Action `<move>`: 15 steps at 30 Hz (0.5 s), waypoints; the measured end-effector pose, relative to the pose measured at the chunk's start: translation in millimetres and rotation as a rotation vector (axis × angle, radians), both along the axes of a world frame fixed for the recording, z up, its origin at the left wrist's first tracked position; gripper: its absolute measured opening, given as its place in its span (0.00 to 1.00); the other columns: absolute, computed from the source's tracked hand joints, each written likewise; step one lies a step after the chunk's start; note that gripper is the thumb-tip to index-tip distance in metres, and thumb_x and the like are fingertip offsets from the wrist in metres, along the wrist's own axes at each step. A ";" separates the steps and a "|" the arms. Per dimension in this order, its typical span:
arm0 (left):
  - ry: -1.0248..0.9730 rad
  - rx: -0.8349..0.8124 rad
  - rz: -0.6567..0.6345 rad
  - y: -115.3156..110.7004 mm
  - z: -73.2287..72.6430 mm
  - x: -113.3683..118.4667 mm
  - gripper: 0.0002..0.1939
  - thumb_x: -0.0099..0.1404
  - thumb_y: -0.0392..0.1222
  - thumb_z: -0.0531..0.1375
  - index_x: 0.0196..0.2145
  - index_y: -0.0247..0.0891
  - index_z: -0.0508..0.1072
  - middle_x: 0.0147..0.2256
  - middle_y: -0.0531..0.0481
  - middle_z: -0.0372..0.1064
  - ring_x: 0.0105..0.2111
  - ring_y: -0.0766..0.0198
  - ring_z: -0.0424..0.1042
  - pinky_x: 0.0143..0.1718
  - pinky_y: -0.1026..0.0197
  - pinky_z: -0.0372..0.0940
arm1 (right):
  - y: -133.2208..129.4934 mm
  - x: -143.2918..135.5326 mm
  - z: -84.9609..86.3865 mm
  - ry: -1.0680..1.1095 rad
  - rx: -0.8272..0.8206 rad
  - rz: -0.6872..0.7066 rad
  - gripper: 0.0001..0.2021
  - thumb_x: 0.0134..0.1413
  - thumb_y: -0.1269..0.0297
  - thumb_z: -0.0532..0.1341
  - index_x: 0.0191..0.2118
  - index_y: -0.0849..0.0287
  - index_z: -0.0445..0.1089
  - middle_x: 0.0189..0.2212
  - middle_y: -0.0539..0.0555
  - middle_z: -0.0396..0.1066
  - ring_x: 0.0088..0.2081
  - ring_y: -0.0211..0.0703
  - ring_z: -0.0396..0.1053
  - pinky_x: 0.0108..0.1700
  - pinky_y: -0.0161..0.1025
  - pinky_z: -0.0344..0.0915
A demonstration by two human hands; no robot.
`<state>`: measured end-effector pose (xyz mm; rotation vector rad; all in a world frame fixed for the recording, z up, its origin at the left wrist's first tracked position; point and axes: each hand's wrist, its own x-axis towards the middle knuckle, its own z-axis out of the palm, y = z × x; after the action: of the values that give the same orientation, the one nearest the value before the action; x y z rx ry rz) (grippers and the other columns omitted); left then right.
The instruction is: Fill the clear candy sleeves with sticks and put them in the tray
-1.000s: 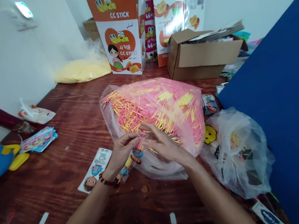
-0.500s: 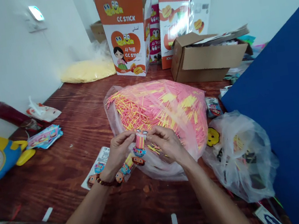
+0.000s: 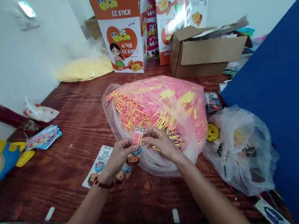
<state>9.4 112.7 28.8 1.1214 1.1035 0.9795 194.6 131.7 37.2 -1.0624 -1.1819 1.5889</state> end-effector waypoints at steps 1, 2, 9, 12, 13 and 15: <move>0.022 0.013 -0.012 0.0 -0.5 -0.2 0.19 0.51 0.53 0.70 0.23 0.33 0.72 0.22 0.54 0.63 0.24 0.70 0.58 0.28 0.65 0.54 | 0.1 -1.1 -1.5 -0.010 0.009 0.011 0.12 0.44 0.58 0.70 0.33 0.56 0.70 0.28 0.46 0.71 0.29 0.35 0.67 0.31 0.33 0.64; 0.038 0.024 -0.021 -0.3 -1.1 -0.6 0.19 0.52 0.53 0.69 0.23 0.33 0.73 0.22 0.54 0.63 0.24 0.69 0.59 0.28 0.65 0.54 | 0.1 -2.2 -3.1 -0.025 0.021 0.015 0.12 0.44 0.58 0.70 0.32 0.56 0.70 0.27 0.46 0.70 0.28 0.35 0.66 0.31 0.33 0.64; 0.064 -0.004 -0.015 -6.3 -5.5 -8.3 0.19 0.53 0.54 0.69 0.24 0.33 0.73 0.22 0.56 0.63 0.24 0.71 0.58 0.27 0.66 0.54 | -1.5 -11.4 -11.7 -0.116 0.024 0.060 0.13 0.44 0.56 0.69 0.29 0.57 0.68 0.24 0.46 0.69 0.28 0.37 0.67 0.29 0.33 0.63; 0.088 -0.008 -0.031 -9.5 -5.8 -12.5 0.19 0.53 0.54 0.69 0.25 0.33 0.76 0.23 0.54 0.67 0.24 0.69 0.61 0.28 0.65 0.56 | -3.5 -16.8 -16.1 -0.133 0.026 0.079 0.11 0.44 0.57 0.68 0.29 0.57 0.70 0.24 0.46 0.69 0.28 0.37 0.67 0.29 0.33 0.62; 0.077 -0.014 -0.031 -10.7 -6.1 -13.6 0.18 0.52 0.54 0.70 0.25 0.33 0.77 0.23 0.53 0.68 0.25 0.68 0.63 0.29 0.65 0.58 | -4.2 -19.0 -17.8 -0.145 0.040 0.071 0.10 0.44 0.57 0.67 0.28 0.57 0.70 0.24 0.46 0.69 0.28 0.37 0.66 0.29 0.33 0.62; 0.043 -0.029 -0.016 -13.1 -7.5 -15.1 0.18 0.52 0.54 0.70 0.26 0.34 0.79 0.25 0.51 0.71 0.26 0.66 0.66 0.30 0.64 0.60 | -5.3 -23.8 -21.2 -0.176 0.072 0.019 0.09 0.44 0.58 0.66 0.25 0.57 0.69 0.22 0.46 0.67 0.26 0.36 0.63 0.29 0.34 0.61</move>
<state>-5.7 99.6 21.3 1.1307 1.1384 0.9285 170.8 126.4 16.0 -1.1658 -1.3604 1.4794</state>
